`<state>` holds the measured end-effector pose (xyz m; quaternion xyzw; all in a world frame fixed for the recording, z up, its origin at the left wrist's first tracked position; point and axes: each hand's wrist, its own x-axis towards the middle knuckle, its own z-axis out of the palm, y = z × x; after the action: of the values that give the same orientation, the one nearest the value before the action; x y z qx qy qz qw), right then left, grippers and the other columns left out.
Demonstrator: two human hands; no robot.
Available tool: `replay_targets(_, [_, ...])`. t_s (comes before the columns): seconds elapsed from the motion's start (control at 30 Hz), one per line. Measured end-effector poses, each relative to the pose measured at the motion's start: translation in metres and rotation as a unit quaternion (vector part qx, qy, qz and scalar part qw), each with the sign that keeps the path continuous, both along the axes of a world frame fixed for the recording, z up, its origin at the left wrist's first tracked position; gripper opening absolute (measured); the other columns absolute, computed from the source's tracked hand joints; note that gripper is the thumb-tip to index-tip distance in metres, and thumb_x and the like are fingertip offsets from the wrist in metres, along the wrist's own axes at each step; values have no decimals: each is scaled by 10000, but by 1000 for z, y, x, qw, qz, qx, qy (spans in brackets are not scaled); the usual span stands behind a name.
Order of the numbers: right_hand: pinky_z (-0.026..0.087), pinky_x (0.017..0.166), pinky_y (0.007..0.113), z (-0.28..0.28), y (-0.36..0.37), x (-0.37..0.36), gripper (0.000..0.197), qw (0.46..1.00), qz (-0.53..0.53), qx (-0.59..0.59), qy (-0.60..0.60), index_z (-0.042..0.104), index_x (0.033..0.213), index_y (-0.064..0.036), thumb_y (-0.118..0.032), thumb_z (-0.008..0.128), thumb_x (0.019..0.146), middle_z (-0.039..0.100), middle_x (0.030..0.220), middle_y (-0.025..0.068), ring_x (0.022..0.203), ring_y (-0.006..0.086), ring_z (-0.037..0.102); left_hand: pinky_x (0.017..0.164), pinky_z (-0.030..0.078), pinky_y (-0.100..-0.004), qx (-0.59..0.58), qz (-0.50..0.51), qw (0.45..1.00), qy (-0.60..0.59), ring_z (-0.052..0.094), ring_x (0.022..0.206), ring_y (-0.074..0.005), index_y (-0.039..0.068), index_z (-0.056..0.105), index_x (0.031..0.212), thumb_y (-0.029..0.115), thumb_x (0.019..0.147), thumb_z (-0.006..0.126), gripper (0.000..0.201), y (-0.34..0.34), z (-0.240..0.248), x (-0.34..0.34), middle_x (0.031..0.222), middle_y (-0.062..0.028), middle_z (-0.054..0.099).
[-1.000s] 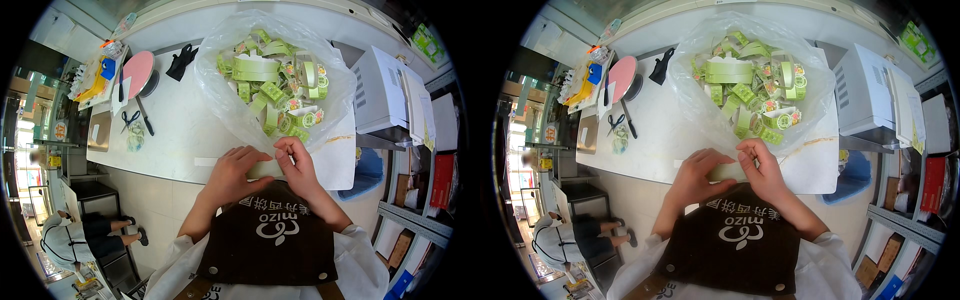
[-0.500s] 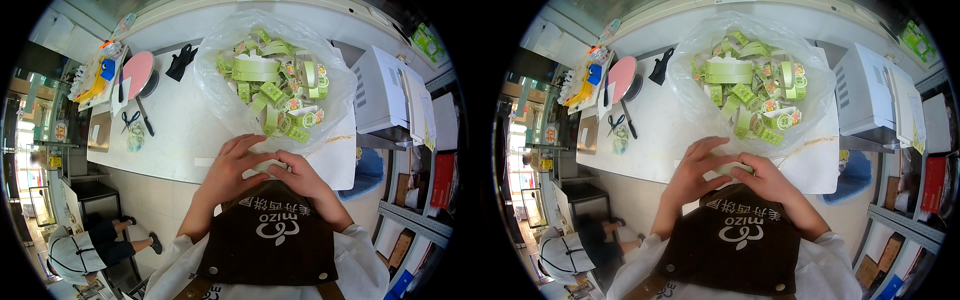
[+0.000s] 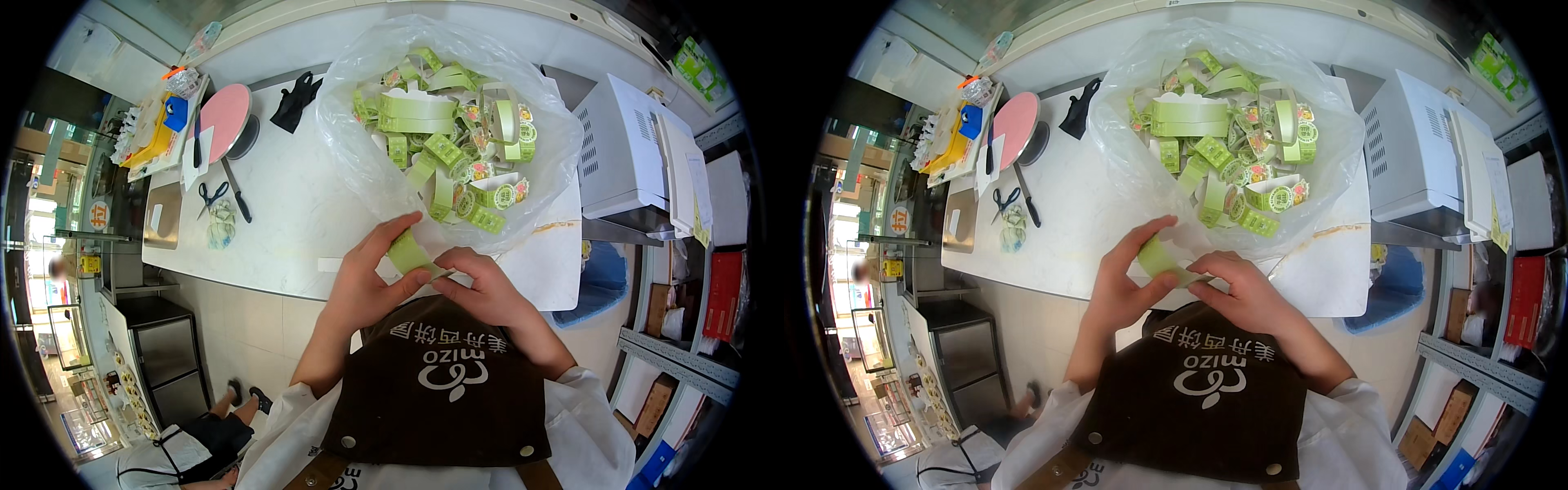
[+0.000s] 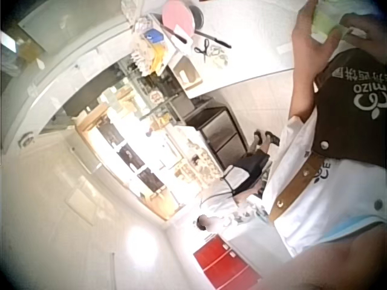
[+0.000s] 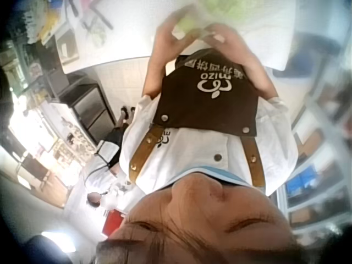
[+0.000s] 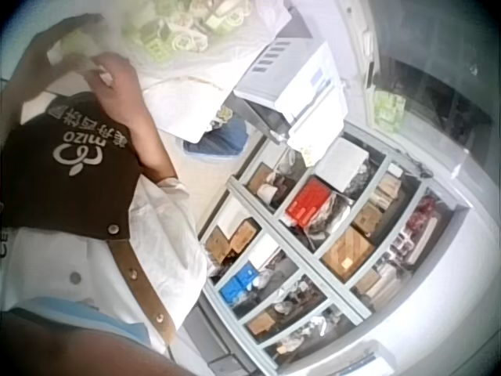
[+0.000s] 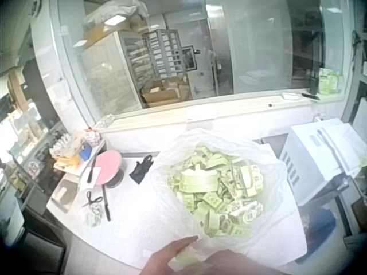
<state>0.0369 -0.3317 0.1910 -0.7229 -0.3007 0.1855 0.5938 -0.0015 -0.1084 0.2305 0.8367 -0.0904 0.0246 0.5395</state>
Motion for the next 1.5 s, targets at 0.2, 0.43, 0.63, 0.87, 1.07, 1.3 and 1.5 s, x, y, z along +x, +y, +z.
replay_targets(0.2, [499,896,409,0,0,0,201,1000,6,-14,-6,666,1119,-30,-108,705,938,695,1038,141,1000,334,649,953,545,-388,-4,-24,1000,-13,708,1089,-298,53,683,1293,80,875,771,427,-2,4,0,1206,-133,732])
replay_targets(0.43, [508,893,405,-5,4,-2,199,1000,-18,-14,3,667,1133,-29,-106,685,950,697,1065,141,1002,330,656,978,538,-389,13,-63,997,-37,697,1128,-312,30,700,1267,56,926,692,341,-1,2,1,1234,-138,735])
replay_targets(0.63, [518,887,404,-6,3,-2,218,999,11,-18,38,660,1151,-23,-118,682,956,696,1069,156,1001,331,670,956,537,-409,9,-5,998,-59,709,1076,-323,63,733,1219,128,940,711,287,-7,6,0,1167,-129,751])
replay_targets(0.87, [518,890,395,-5,5,-3,238,998,14,-27,52,656,1168,-15,-120,685,956,695,1070,170,1007,335,672,984,522,-433,26,-50,996,-68,705,1092,-328,51,723,1233,129,973,664,278,-1,0,1,1149,-123,757])
replay_targets(1.07, [494,938,361,-8,7,-7,285,989,22,74,125,633,1253,-17,-191,627,1027,689,1138,103,1058,230,651,1106,440,-473,90,-83,991,-46,599,1292,-295,109,717,1270,179,955,693,324,-3,2,0,1301,-44,708])
replay_targets(1.3, [451,967,301,-22,14,-9,248,925,-30,236,297,609,1219,-23,-218,519,1097,624,1195,31,1084,104,558,1228,248,-571,163,-112,978,-71,428,1451,-353,117,659,1363,199,918,717,456,-15,2,-2,1541,-80,513])
replay_targets(1.5, [487,945,326,-9,13,-7,142,946,5,171,275,611,1156,-19,-112,568,1058,668,1106,48,1033,138,621,1184,354,-487,66,-32,991,-113,418,1448,-383,72,603,1403,132,886,735,537,-2,-5,-1,1582,-164,433])
